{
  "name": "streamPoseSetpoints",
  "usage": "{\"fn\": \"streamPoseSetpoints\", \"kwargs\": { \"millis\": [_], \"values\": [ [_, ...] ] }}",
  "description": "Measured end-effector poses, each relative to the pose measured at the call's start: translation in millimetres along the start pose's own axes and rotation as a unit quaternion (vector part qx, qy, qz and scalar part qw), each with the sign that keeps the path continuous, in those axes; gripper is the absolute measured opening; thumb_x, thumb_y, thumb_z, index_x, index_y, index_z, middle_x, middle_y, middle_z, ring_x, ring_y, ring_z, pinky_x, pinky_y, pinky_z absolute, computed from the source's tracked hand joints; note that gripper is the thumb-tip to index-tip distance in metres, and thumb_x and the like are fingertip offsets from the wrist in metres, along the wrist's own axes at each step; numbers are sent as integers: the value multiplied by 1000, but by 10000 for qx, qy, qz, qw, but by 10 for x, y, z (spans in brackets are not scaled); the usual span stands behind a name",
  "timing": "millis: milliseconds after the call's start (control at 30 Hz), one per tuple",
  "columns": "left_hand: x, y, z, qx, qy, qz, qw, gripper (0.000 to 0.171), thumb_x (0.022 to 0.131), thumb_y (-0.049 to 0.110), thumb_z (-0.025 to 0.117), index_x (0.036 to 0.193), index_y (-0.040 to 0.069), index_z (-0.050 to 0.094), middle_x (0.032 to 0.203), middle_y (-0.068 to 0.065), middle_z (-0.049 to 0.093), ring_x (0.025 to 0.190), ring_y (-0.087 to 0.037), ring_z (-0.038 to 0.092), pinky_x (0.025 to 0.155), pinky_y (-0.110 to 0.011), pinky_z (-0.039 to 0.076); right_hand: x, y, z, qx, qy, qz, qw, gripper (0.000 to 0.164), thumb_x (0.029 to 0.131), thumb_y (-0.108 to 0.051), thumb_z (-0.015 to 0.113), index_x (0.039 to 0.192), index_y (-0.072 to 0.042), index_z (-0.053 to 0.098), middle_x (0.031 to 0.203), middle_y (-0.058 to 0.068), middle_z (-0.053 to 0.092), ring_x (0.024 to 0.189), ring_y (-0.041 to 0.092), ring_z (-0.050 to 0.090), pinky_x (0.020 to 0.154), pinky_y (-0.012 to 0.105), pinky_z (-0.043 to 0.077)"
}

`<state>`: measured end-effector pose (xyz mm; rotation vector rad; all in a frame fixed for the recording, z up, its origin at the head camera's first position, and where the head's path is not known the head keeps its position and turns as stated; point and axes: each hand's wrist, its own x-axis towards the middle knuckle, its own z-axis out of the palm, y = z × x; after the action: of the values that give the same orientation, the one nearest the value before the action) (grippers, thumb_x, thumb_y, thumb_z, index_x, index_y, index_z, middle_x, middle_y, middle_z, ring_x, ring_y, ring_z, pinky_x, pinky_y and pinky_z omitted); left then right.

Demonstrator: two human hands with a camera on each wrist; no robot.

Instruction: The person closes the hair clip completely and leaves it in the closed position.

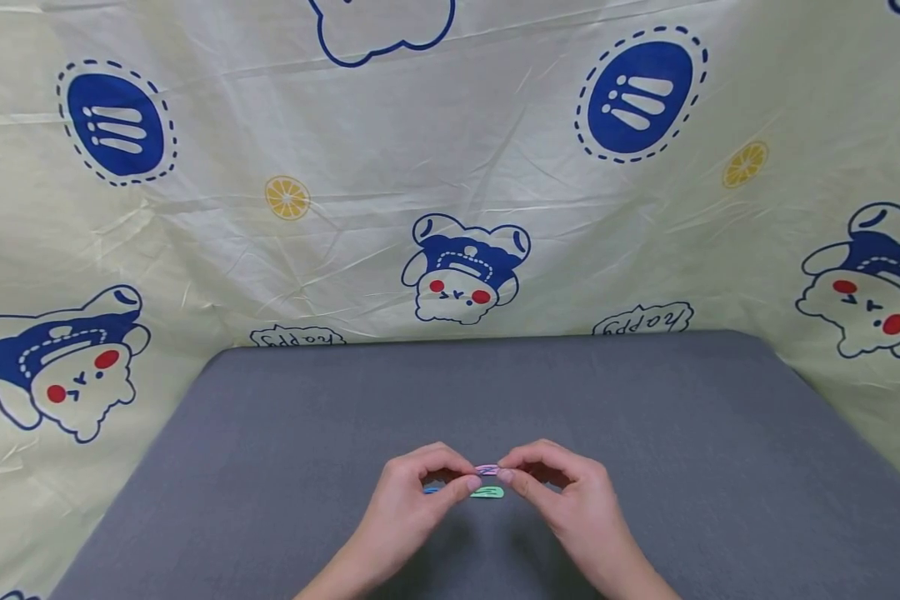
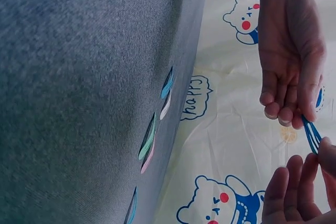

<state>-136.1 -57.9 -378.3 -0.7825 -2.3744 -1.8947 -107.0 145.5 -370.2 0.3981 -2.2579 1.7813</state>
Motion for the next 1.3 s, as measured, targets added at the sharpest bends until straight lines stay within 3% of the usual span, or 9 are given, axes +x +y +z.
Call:
{"fn": "streamPoseSetpoints", "kwargs": {
  "millis": [233,467,667,900,1300],
  "values": [
    [32,-6,21,-105,-122,-65,9998,3,89,17,74,92,17,74,89,6,68,84,-14,66,82,-32,53,-9,0,-56,133,-186,305,9993,12,87,-23,77,96,-17,73,91,2,69,83,22,66,76,31,54],
    [83,-30,95,-246,-197,-244,9992,7,87,15,76,93,16,74,90,4,69,84,-13,67,79,-31,53,-30,32,-159,89,-241,877,9958,14,84,-24,79,96,-19,74,95,3,71,88,22,67,78,34,55],
    [130,-64,175,-121,-295,-184,9993,6,87,14,76,93,16,74,88,5,68,80,-12,67,75,-31,54,-47,73,-271,-487,-316,488,9971,15,84,-23,79,98,-23,74,93,-3,70,83,18,67,74,32,55],
    [188,-122,267,320,-403,25,9987,8,87,9,75,92,15,74,85,10,66,76,-7,63,73,-29,54,-19,114,-371,-1206,-407,319,9914,16,84,-22,79,99,-25,74,91,-11,69,78,11,66,69,29,55],
    [259,-192,391,769,-543,206,9953,9,86,3,75,90,11,75,83,13,65,75,-2,59,69,-22,51,-5,268,-518,-1694,-819,-81,9821,19,83,-10,79,97,-21,72,91,-12,68,76,7,65,71,29,55]
  ]
}}
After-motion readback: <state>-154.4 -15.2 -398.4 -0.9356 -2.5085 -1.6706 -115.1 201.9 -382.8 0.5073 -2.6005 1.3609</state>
